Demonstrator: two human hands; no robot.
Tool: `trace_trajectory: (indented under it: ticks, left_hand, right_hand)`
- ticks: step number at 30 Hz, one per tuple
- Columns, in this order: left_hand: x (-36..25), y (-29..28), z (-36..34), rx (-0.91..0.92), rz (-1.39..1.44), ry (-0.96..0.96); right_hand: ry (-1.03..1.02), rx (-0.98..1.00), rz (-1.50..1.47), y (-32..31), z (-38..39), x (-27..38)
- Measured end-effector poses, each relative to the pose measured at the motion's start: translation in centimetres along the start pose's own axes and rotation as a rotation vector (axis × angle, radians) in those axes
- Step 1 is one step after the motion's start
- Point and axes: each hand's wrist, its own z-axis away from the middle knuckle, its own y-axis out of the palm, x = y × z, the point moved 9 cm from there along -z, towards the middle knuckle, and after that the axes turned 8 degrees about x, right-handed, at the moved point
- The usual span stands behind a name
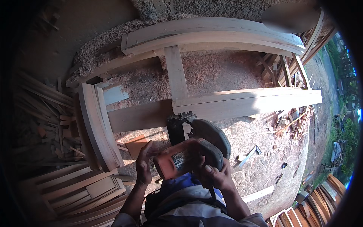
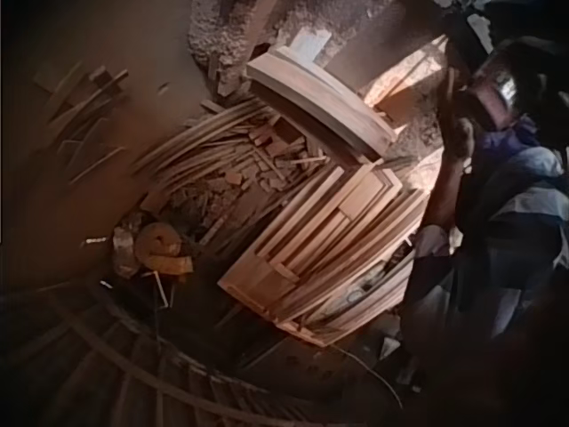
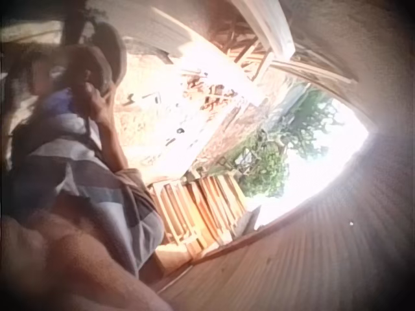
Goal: The person uses a circular saw to cut several wooden planks on a makeshift workbench. They repeatedly position each plank, cut it, and move the cut piece aside. The person also picks up and repositions planks multiple times during the process.
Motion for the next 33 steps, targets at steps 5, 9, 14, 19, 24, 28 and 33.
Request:
trace_trajectory:
  ticks: [5, 9, 14, 19, 24, 28, 33]
  left_hand:
    - [-6.1, 3.9, 1.0, -0.019, 0.144, 0.194]
    - [-8.0, 3.4, 0.0, -0.129, -0.228, 0.290]
    - [-7.9, 3.4, -0.4, -0.104, -0.254, 0.289]
    - [-9.1, 3.6, -1.1, -0.160, -0.391, 0.384]
    - [-8.7, 3.9, -1.0, -0.148, -0.356, 0.359]
    - [-9.1, 3.7, -1.5, -0.143, -0.369, 0.357]
    - [-9.5, 3.6, -1.3, -0.158, -0.388, 0.350]
  right_hand:
    - [-0.053, 0.011, -0.020, -0.1, -1.1, -1.8]
    - [-0.124, 0.023, -0.073, -1.3, -1.5, -3.3]
    - [-0.129, 0.040, -0.084, -1.4, -1.6, -4.0]
    - [-0.037, 0.032, -0.056, -1.2, -2.0, -4.0]
    - [0.096, 0.024, -0.140, -1.5, -2.1, -4.5]
    - [0.079, -0.081, -0.027, -2.0, -1.7, -4.3]
    - [0.099, -0.105, -0.011, -1.6, -1.6, -3.8]
